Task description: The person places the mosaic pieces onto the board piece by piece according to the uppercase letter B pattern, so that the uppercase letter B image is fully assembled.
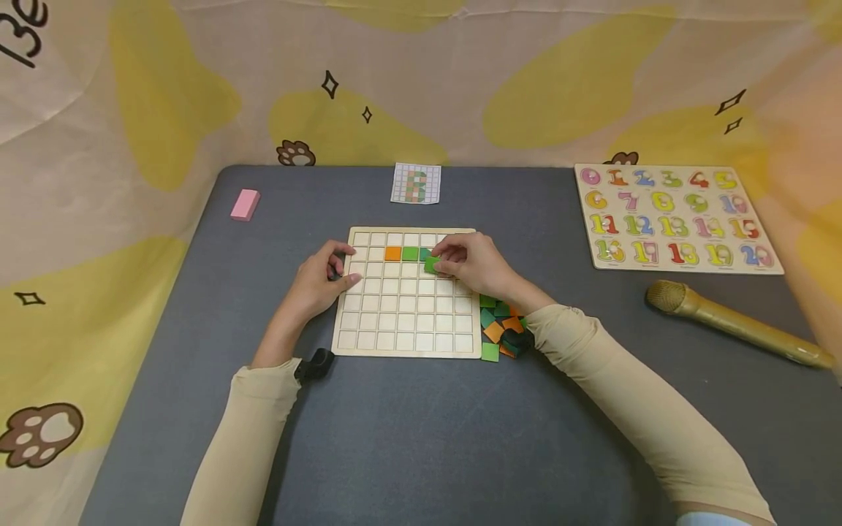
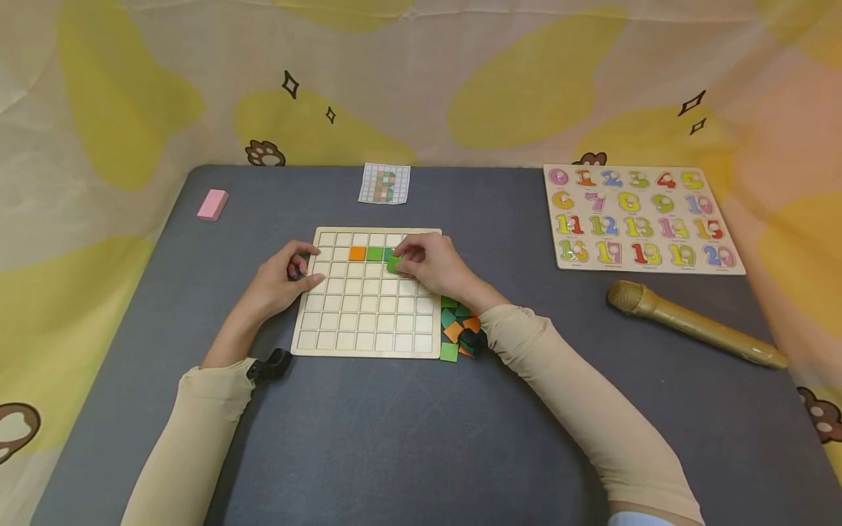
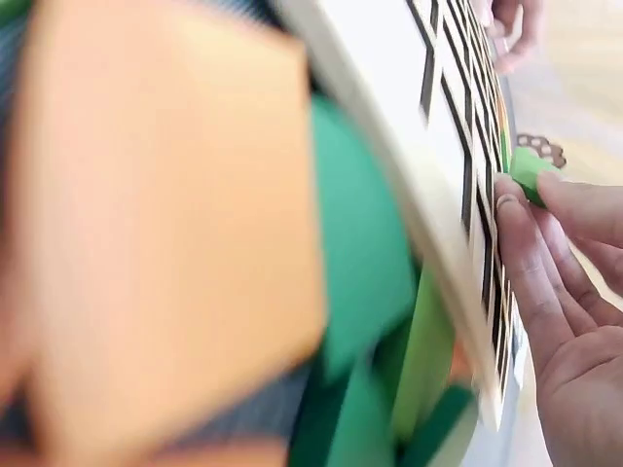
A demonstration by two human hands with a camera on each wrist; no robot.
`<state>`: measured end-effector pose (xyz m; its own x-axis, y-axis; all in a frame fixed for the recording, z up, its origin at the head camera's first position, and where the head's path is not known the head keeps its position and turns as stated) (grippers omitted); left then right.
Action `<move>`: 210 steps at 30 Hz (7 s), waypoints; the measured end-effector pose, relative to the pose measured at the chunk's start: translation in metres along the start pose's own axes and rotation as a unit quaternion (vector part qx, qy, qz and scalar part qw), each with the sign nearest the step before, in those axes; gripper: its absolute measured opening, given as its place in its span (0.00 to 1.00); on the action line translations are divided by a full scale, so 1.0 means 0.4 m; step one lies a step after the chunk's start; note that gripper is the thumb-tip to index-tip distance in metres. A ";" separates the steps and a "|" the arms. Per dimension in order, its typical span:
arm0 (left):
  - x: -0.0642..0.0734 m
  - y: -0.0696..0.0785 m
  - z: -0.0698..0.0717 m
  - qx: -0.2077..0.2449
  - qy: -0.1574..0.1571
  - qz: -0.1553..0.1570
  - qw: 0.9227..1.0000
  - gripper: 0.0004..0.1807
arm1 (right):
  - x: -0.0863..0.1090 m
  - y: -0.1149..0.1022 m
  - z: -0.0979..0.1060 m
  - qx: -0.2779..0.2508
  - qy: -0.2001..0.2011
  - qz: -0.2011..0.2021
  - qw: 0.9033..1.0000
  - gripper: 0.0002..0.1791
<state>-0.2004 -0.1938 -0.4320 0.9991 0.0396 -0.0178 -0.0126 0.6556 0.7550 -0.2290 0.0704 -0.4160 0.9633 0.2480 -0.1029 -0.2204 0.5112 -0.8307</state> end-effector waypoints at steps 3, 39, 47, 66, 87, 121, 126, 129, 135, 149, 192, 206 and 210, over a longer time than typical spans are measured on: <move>-0.001 0.001 0.001 -0.001 -0.001 0.001 1.000 0.22 | -0.009 -0.015 -0.026 -0.008 -0.005 0.001 1.000 0.05; -0.003 -0.003 0.001 -0.010 -0.002 0.014 1.000 0.23 | -0.044 -0.092 -0.148 0.108 -0.006 0.004 0.994 0.03; -0.003 0.000 0.002 -0.008 -0.001 0.010 1.000 0.22 | -0.041 -0.091 -0.146 0.102 -0.002 -0.003 0.995 0.02; 0.000 0.006 0.002 -0.009 -0.001 0.004 1.000 0.23 | -0.032 0.007 0.028 0.064 -0.026 -0.028 0.997 0.09; 0.001 0.000 0.001 0.001 0.000 -0.007 1.000 0.22 | 0.076 0.117 0.147 0.099 -0.084 -0.022 0.991 0.11; -0.003 0.005 0.006 -0.010 -0.006 -0.002 1.000 0.23 | -0.011 -0.006 -0.019 0.004 0.024 0.005 1.000 0.04; -0.003 0.001 0.004 -0.011 -0.007 -0.003 1.000 0.23 | -0.014 -0.012 -0.029 0.015 0.023 0.013 1.000 0.03; -0.002 0.001 0.004 -0.012 -0.007 -0.003 1.000 0.23 | -0.013 -0.016 -0.032 0.019 0.017 0.015 1.000 0.03; -0.003 0.003 0.002 -0.011 -0.008 0.000 1.000 0.23 | -0.010 -0.017 -0.031 0.050 0.009 0.019 0.999 0.03; -0.001 0.004 0.004 -0.010 -0.010 0.003 1.000 0.23 | -0.011 0.002 0.005 0.093 -0.023 0.014 0.995 0.06; 0.000 0.004 0.001 -0.009 -0.010 0.004 1.000 0.23 | 0.096 0.132 0.208 0.174 -0.150 -0.002 0.973 0.22; -0.004 0.002 0.002 -0.010 -0.007 0.003 1.000 0.23 | 0.078 0.119 0.186 0.181 -0.097 0.021 0.978 0.10; -0.003 0.003 0.002 -0.011 -0.007 0.003 1.000 0.23 | 0.067 0.107 0.173 0.144 -0.065 0.020 0.987 0.07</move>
<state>-0.2016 -0.1936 -0.4307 0.9994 0.0334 -0.0029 -0.0203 0.6715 0.7407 -0.2232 0.1559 -0.4163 0.9294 0.3662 -0.0456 -0.3096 0.7067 -0.6361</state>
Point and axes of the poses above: each hand's wrist, its own x-axis away from the middle knuckle, its own z-axis out of the back of the hand, y = z × x, the point moved 7 cm from there along -x, towards the middle knuckle, and after that the axes turned 13 degrees about y, right-handed, at the moved point
